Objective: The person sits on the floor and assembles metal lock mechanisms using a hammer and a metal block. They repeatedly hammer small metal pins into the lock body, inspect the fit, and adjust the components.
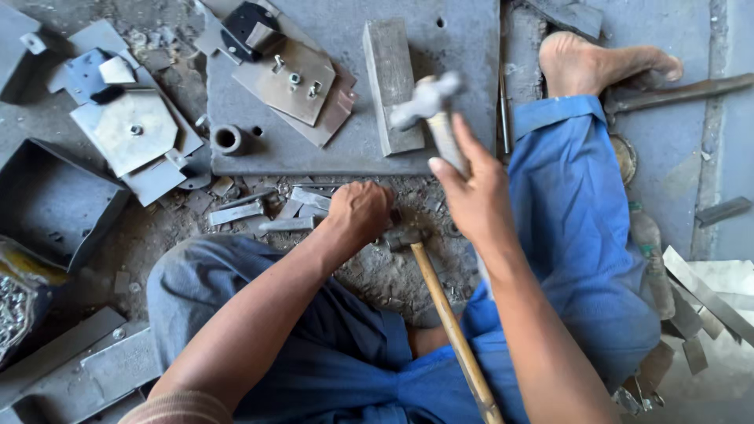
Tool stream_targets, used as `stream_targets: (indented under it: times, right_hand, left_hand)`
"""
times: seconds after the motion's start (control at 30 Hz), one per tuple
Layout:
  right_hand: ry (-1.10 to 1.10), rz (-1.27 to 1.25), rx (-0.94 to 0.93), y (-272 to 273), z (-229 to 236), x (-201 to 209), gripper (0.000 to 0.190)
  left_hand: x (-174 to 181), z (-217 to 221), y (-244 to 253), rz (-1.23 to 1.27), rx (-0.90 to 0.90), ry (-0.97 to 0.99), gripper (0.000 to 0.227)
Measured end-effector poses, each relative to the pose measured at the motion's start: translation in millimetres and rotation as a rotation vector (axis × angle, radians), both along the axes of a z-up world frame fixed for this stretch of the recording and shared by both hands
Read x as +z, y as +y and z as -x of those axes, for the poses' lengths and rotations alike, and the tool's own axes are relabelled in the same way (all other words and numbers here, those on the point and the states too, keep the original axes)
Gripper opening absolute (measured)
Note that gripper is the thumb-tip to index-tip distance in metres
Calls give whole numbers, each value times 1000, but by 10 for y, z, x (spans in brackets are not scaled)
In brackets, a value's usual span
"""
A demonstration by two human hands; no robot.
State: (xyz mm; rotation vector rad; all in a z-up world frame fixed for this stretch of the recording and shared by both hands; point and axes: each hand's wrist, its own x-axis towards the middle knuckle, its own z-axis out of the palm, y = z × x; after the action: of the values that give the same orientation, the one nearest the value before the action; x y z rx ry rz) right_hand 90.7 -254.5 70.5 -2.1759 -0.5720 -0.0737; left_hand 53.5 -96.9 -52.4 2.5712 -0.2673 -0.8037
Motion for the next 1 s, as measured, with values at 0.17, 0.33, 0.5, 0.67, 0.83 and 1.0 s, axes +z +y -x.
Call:
stream_targets:
  times: [0.17,0.33,0.5,0.67,0.83,1.0]
  right_hand:
    - [756,-391,-412,-441,277,92,70]
    - [1034,-483,-508,-919,686,-48,71]
    - [1234,-629,-444,-1191,894,-420,70]
    - [1302,-681,-376,-1145,849,-648,59]
    - [1275,-606,-381,-1123,823,-671,57]
    - [1227,-577,-399,-1092,879,-695,58]
  left_hand:
    - [0,-19,8,-84,-138,-136,16]
    - [354,-375,474,12,217,-268,40]
    - [620,-306,1240,105,444,-416,27]
    - [267,-14,1313,51,154,-293,17]
    - [-98,243,924,169,-12,-405,40]
    - [-13,305,868,-16,-224,-481,13]
